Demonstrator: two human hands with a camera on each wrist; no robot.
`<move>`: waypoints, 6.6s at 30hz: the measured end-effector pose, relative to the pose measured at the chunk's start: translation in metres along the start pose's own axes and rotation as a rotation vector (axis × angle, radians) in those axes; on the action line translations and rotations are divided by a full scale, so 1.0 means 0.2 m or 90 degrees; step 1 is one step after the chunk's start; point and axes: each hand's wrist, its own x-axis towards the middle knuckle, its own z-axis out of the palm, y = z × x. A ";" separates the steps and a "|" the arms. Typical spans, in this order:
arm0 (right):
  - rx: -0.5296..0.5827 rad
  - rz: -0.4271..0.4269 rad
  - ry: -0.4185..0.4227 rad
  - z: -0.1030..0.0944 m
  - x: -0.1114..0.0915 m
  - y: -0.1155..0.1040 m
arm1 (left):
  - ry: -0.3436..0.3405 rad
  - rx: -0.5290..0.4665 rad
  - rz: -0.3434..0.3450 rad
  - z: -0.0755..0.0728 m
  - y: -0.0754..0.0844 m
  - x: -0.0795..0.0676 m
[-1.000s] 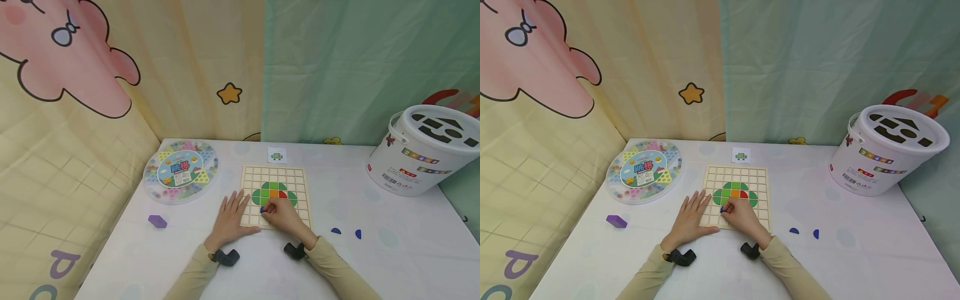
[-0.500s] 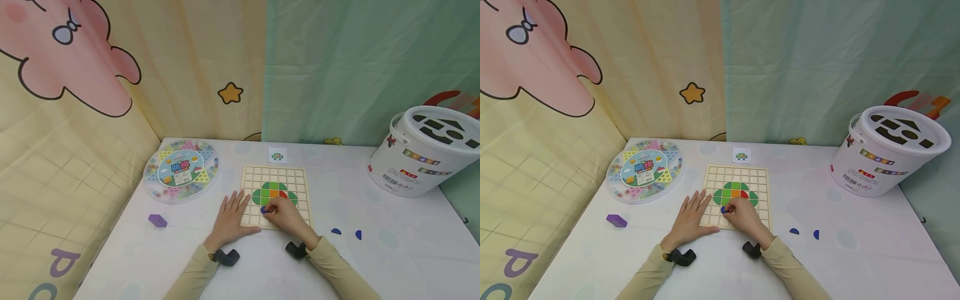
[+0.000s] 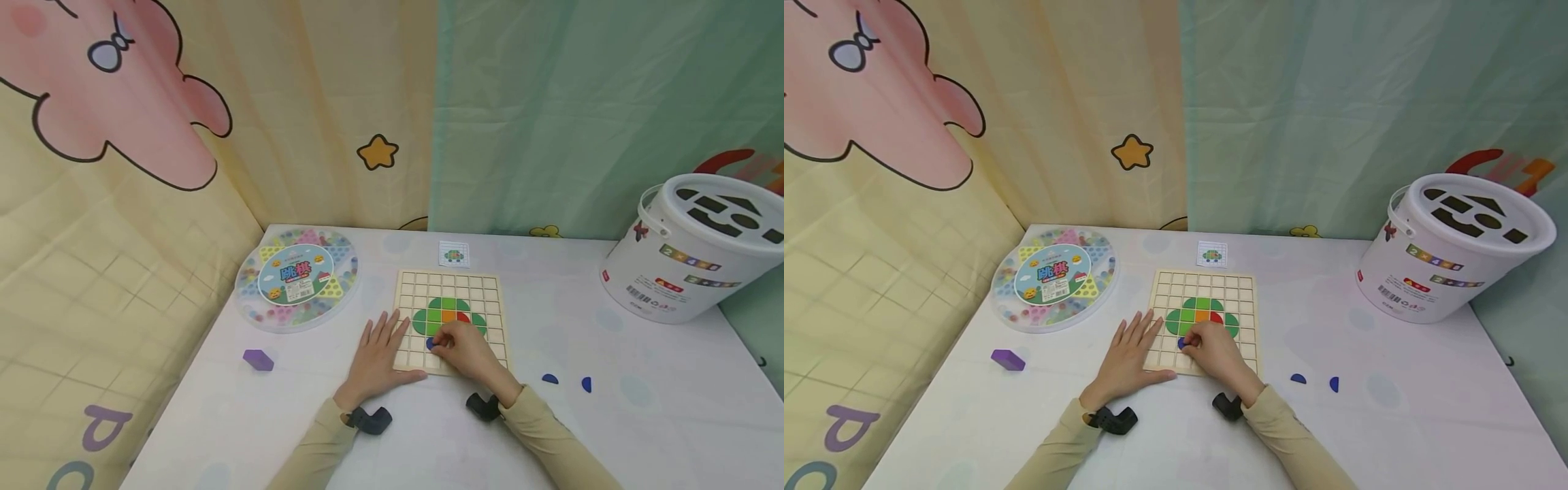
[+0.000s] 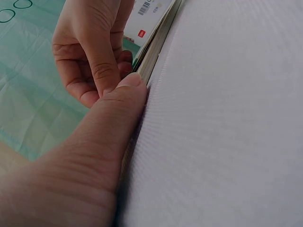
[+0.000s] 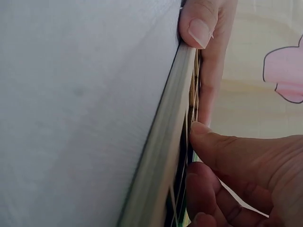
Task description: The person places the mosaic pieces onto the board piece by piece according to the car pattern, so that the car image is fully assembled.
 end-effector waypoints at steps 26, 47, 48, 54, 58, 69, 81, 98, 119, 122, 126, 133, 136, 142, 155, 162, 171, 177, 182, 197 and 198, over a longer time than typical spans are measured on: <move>-0.051 0.075 0.024 -0.37 -0.21 0.18 | -0.009 -0.005 -0.007 0.00 0.00 0.00; -0.098 0.102 -0.088 -0.57 -0.51 0.42 | -0.004 -0.004 -0.004 0.00 0.00 0.00; -0.097 0.102 -0.086 -0.57 -0.51 0.42 | -0.005 -0.007 -0.005 0.00 0.01 0.00; -0.100 0.110 -0.080 -0.55 -0.50 0.43 | -0.008 -0.012 -0.007 0.00 0.01 0.00; -0.082 0.131 -0.089 -0.54 -0.50 0.43 | -0.006 -0.014 -0.008 -0.01 0.01 -0.01; -0.067 0.127 -0.104 -0.54 -0.50 0.42 | -0.005 -0.016 -0.004 -0.01 0.01 -0.01; -0.074 0.119 -0.054 -0.52 -0.50 0.40 | 0.001 -0.017 0.000 -0.01 0.01 -0.01; -0.063 0.073 -0.020 -0.41 -0.35 0.23 | -0.007 -0.006 -0.007 0.00 0.00 -0.01; -0.042 0.032 -0.029 -0.23 -0.11 0.13 | -0.014 0.006 -0.011 0.00 0.00 0.00; -0.043 0.048 -0.042 -0.21 -0.09 0.13 | -0.015 0.002 -0.012 0.00 0.00 0.00; -0.052 0.054 -0.046 -0.20 -0.07 0.13 | -0.017 -0.004 -0.014 -0.01 0.00 0.00; -0.057 0.060 -0.026 -0.19 -0.07 0.13 | -0.018 -0.004 -0.011 0.00 0.00 0.00; -0.052 0.063 -0.027 -0.19 -0.07 0.12 | -0.016 -0.004 -0.010 0.00 0.00 0.00; -0.058 0.064 -0.018 -0.18 -0.07 0.11 | -0.012 -0.003 -0.009 -0.01 0.01 0.00; -0.057 0.078 -0.005 -0.17 -0.08 0.12 | -0.011 -0.002 -0.009 -0.01 0.01 0.00; -0.049 0.065 0.011 -0.25 -0.14 0.14 | -0.013 -0.007 -0.006 0.00 0.01 0.00; -0.128 0.119 0.064 -0.50 -0.35 0.25 | -0.010 -0.011 -0.006 -0.01 0.01 0.00; -0.156 0.186 0.069 -0.65 -0.51 0.38 | -0.001 -0.004 -0.001 -0.01 0.01 -0.01; -0.157 0.255 0.039 -0.72 -0.61 0.46 | -0.002 -0.007 -0.004 -0.01 0.01 -0.01; -0.102 0.284 0.007 -0.66 -0.66 0.52 | -0.006 -0.013 -0.009 0.00 0.01 -0.01; -0.103 0.276 0.013 -0.65 -0.66 0.52 | -0.006 -0.013 -0.009 0.00 0.01 -0.01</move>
